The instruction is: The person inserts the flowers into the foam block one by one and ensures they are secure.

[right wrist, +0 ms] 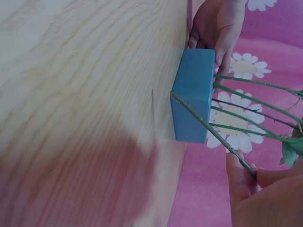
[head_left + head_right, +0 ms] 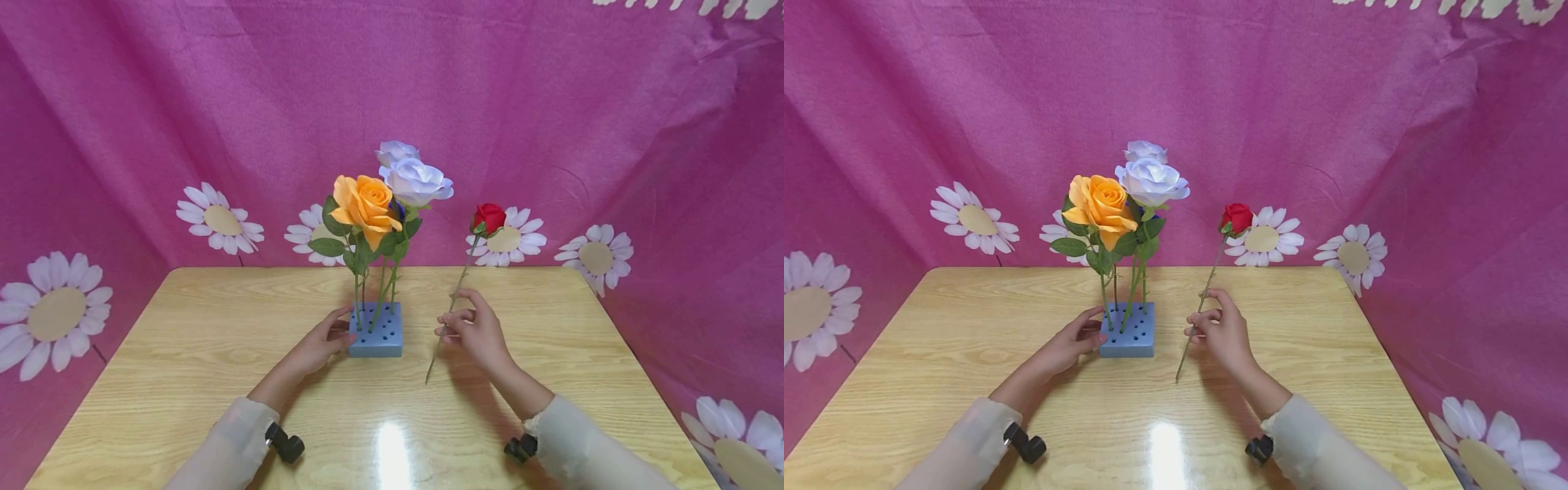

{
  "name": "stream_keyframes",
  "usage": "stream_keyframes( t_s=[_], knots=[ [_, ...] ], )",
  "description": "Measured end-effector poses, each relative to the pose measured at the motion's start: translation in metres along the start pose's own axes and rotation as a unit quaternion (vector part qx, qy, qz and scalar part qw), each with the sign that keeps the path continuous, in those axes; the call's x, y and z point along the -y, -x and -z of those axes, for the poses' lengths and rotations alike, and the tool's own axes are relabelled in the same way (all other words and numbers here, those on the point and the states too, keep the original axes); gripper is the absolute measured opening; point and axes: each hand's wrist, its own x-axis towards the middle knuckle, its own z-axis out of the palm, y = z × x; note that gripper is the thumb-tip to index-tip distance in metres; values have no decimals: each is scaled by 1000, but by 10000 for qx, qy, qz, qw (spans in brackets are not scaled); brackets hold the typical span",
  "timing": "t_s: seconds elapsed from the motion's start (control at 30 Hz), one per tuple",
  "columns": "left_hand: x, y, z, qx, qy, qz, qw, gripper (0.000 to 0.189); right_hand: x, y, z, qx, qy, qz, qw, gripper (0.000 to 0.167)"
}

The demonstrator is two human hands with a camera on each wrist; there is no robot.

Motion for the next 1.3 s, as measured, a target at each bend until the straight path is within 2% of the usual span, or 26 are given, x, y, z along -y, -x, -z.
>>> stream_keyframes(
  t_s=[0.17, 0.37, 0.53, 0.7, 0.93, 1.3],
  knots=[
    [1, 0, 0, -8, 27, 90, 10000, 68, 4, -2, -10, -66, 119, 194, 9997, 49],
    [-1, 1, 0, 23, 25, -38, 10000, 70, 8, -3, -21, -201, 336, 565, 9976, 49],
    [0, 1, 0, 40, -89, -145, 9998, 72, 10, -5, -28, -266, 360, 798, 9958, 40],
    [0, 1, 0, 21, 68, 49, 10000, 69, 15, -6, -34, -274, 327, 919, 9949, 31],
    [-1, 1, 0, 11, 40, 16, 10000, 68, 18, -11, -43, -230, 188, 1119, 9933, 16],
    [-2, 1, 0, 69, 18, -55, 10000, 68, 25, -16, -55, -368, 75, 1304, 9908, 8]
  ],
)
